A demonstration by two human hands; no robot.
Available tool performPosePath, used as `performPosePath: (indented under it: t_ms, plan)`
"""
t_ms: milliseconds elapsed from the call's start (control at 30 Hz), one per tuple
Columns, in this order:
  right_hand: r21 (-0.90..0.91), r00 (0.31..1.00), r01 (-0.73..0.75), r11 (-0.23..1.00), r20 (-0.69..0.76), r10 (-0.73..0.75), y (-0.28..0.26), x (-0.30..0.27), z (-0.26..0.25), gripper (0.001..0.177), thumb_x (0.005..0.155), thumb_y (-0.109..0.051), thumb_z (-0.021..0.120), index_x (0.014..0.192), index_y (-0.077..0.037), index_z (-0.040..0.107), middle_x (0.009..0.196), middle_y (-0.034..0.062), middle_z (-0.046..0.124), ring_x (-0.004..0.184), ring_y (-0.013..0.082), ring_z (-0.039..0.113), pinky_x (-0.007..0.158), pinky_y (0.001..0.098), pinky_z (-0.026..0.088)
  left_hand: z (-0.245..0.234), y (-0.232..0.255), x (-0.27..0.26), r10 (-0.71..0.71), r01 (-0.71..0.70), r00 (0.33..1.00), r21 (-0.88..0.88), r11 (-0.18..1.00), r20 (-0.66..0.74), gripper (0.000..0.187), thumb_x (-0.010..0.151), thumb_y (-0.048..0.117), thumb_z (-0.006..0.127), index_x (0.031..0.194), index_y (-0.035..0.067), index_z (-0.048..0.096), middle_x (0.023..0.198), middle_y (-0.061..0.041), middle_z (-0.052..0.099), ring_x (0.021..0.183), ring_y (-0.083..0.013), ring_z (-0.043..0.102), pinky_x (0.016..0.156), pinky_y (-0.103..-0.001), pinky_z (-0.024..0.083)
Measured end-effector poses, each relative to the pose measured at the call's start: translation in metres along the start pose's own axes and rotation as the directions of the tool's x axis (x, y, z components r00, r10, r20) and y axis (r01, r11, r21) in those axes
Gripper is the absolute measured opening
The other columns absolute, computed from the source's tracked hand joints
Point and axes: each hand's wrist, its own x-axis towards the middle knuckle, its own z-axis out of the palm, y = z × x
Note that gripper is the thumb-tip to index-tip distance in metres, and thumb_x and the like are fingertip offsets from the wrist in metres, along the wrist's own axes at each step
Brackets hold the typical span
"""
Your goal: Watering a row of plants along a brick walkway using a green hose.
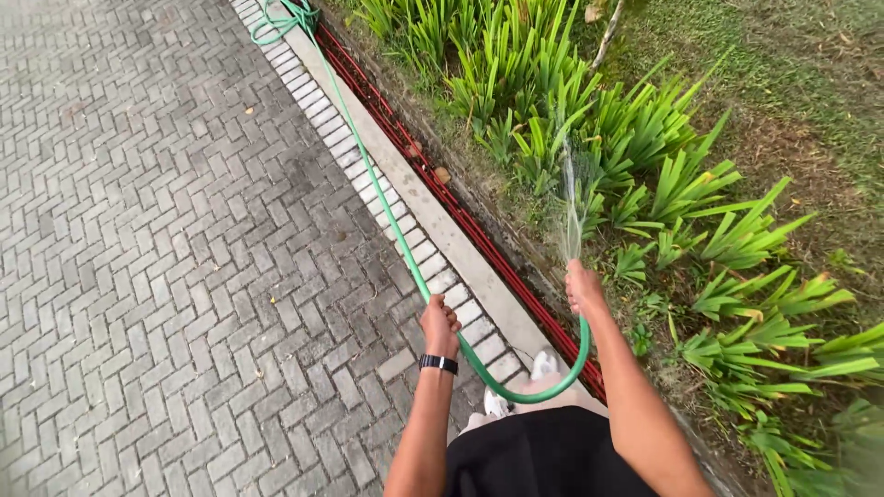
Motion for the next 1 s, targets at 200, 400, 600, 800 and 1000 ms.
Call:
performPosePath:
  t_ms: [200,400,600,800,1000]
  plan:
    - [0.000,0.996,0.087,0.996,0.029,-0.087,0.018,-0.017,-0.051,0.037,0.092,-0.042,0.048,0.069,-0.013,0.048,0.052,-0.0034,0.036,0.039,0.0115,0.030,0.035,0.0322,0.025,0.008,-0.039,-0.057,-0.003,0.003,1.000,0.019,1.000,-0.004,0.022,0.091,0.018,0.061,0.080,0.015,0.043,0.059,0.004,0.033,0.044,-0.0077,0.027,0.039,-0.029,0.021]
    - [0.036,0.995,0.096,0.995,0.009,-0.096,0.054,-0.051,-0.130,0.039,0.092,-0.043,0.053,0.069,-0.012,0.047,0.052,-0.0021,0.037,0.038,0.0115,0.030,0.036,0.0320,0.024,0.014,-0.119,-0.126,-0.002,0.001,1.000,0.033,0.999,0.017,0.023,0.092,0.019,0.059,0.078,0.013,0.042,0.059,0.004,0.032,0.043,-0.0085,0.025,0.039,-0.030,0.019]
    - [-0.046,0.994,0.112,0.993,0.000,-0.112,0.125,-0.064,-0.230,0.041,0.092,-0.046,0.053,0.067,-0.013,0.050,0.052,-0.0023,0.040,0.039,0.0115,0.034,0.036,0.0313,0.027,0.001,-0.247,-0.238,-0.105,0.108,0.994,0.111,0.988,-0.034,0.020,0.095,0.018,0.058,0.081,0.009,0.047,0.058,0.002,0.034,0.043,-0.0117,0.029,0.040,-0.031,0.025]
    - [-0.064,0.999,0.033,0.997,0.003,-0.033,0.150,-0.095,-0.274,0.040,0.092,-0.042,0.054,0.068,-0.012,0.043,0.053,-0.0011,0.035,0.042,0.0136,0.030,0.037,0.0332,0.023,0.013,-0.266,-0.282,-0.104,0.107,0.994,0.159,0.982,-0.025,0.019,0.094,0.015,0.060,0.081,0.010,0.047,0.060,0.003,0.035,0.045,-0.0102,0.029,0.041,-0.031,0.023]
    - [-0.030,0.999,0.018,0.999,-0.037,-0.019,0.160,-0.102,-0.293,0.038,0.090,-0.041,0.051,0.065,-0.014,0.049,0.051,-0.0027,0.038,0.039,0.0121,0.031,0.037,0.0322,0.025,-0.007,-0.263,-0.265,-0.097,0.100,0.995,0.093,0.991,-0.031,0.021,0.093,0.015,0.059,0.079,0.011,0.044,0.059,0.003,0.035,0.044,-0.0099,0.029,0.039,-0.029,0.021]
